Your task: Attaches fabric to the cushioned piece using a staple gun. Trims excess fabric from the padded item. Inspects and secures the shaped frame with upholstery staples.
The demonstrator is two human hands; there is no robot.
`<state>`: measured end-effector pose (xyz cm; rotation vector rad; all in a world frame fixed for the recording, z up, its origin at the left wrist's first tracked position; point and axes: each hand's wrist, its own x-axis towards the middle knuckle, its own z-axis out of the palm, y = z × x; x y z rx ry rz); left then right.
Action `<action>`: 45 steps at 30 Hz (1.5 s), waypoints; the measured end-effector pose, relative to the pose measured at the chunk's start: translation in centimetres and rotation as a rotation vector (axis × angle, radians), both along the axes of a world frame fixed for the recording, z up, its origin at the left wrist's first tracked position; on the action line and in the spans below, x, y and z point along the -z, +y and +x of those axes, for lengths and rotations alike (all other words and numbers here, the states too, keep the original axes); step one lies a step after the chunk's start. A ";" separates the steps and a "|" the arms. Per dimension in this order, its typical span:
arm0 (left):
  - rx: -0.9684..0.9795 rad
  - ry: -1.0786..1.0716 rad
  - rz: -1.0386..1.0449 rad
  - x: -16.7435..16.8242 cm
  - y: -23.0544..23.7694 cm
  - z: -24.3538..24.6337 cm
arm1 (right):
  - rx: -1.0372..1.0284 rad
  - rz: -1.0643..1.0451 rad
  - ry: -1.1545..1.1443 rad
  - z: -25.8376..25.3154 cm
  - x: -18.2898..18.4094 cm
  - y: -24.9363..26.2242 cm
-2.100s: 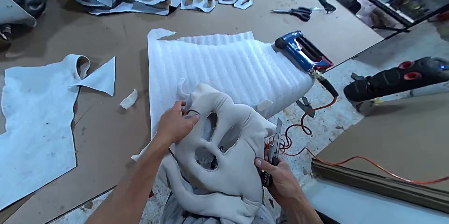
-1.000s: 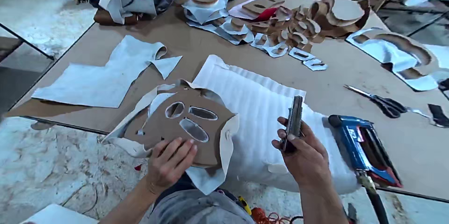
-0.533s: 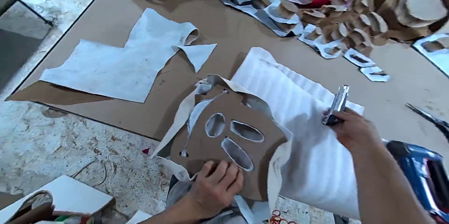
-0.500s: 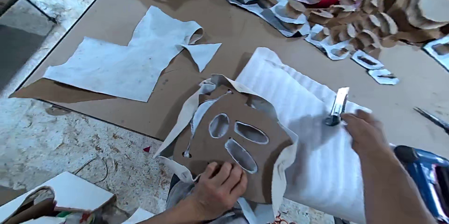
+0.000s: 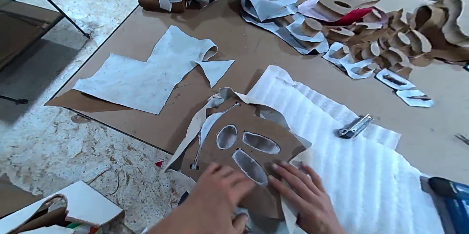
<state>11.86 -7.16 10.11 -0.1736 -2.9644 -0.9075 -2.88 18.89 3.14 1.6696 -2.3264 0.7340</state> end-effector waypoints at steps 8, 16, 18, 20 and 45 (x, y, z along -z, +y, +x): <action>-0.700 -0.183 -0.212 4.5 -6.5 -7.3 | 0.012 0.291 -0.156 1.8 0.6 1.4; -0.720 0.060 -0.042 6.5 -5.5 -6.7 | 0.232 0.201 -0.397 4.0 -0.2 -0.8; -0.710 0.303 -0.063 8.6 -4.8 -6.2 | 0.274 0.177 -0.413 4.9 0.1 -1.3; -0.674 0.420 -0.085 9.8 -4.4 -6.0 | 0.295 0.179 -0.421 5.5 0.2 -1.5; -0.527 0.130 -0.437 9.5 1.6 -3.3 | 0.268 0.334 -0.519 4.8 -0.8 -1.7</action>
